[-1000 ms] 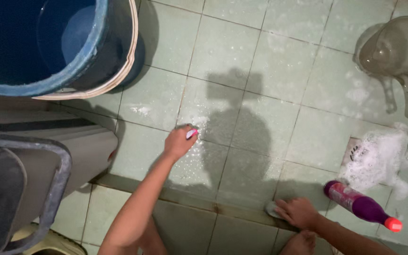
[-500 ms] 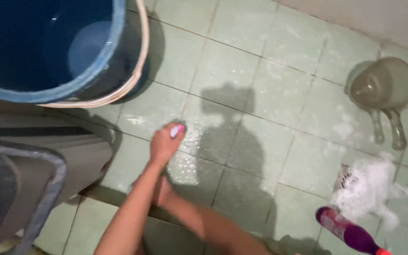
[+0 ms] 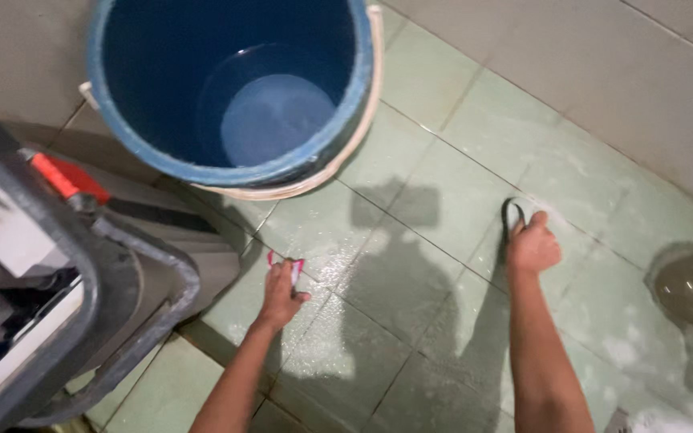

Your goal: The person rinses a pair of beige slides with water from a blue bucket, then places them aside. They pour a cleaning agent onto the tiled floor and scrub the surface with a brush, creating foam. The person then scrubs the floor around the drain and near the toilet.

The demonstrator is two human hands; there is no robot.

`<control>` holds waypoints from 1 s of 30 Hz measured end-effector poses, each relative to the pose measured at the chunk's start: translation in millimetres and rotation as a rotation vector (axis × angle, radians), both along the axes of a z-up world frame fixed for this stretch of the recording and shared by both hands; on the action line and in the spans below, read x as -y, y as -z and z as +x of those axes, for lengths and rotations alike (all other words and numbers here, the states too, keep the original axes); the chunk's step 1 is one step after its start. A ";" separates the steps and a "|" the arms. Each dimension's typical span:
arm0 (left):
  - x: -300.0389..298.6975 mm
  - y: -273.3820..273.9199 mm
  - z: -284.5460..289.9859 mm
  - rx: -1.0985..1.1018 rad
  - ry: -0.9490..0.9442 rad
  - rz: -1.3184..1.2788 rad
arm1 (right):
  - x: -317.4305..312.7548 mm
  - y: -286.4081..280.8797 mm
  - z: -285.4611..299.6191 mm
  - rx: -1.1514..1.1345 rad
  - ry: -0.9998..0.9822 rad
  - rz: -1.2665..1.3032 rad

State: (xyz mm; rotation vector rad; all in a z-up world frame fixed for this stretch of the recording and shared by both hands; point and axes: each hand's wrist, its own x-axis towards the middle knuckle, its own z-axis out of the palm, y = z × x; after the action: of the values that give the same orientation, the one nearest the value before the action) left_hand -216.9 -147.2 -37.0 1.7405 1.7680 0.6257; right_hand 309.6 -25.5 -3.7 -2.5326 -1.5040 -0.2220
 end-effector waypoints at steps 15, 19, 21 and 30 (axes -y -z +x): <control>-57.6 -86.4 39.9 0.249 -0.122 0.267 | 219.7 42.1 -340.6 -0.556 -1.135 -0.261; -71.0 -106.4 39.5 0.401 -0.322 0.184 | 70.2 63.2 -212.1 -0.207 -0.933 -0.015; -61.6 -121.3 25.9 0.343 -0.323 0.090 | -3.2 30.8 -142.8 0.012 -0.851 0.289; -26.2 -107.2 -13.0 0.454 -0.384 0.064 | 15.9 44.6 -290.1 -0.234 -0.758 0.587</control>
State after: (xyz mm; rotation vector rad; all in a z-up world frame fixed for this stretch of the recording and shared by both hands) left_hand -229.9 -121.0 70.3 1.1721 1.7649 1.1476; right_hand 19.5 -41.4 -48.3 -1.3849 -1.8291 -0.1984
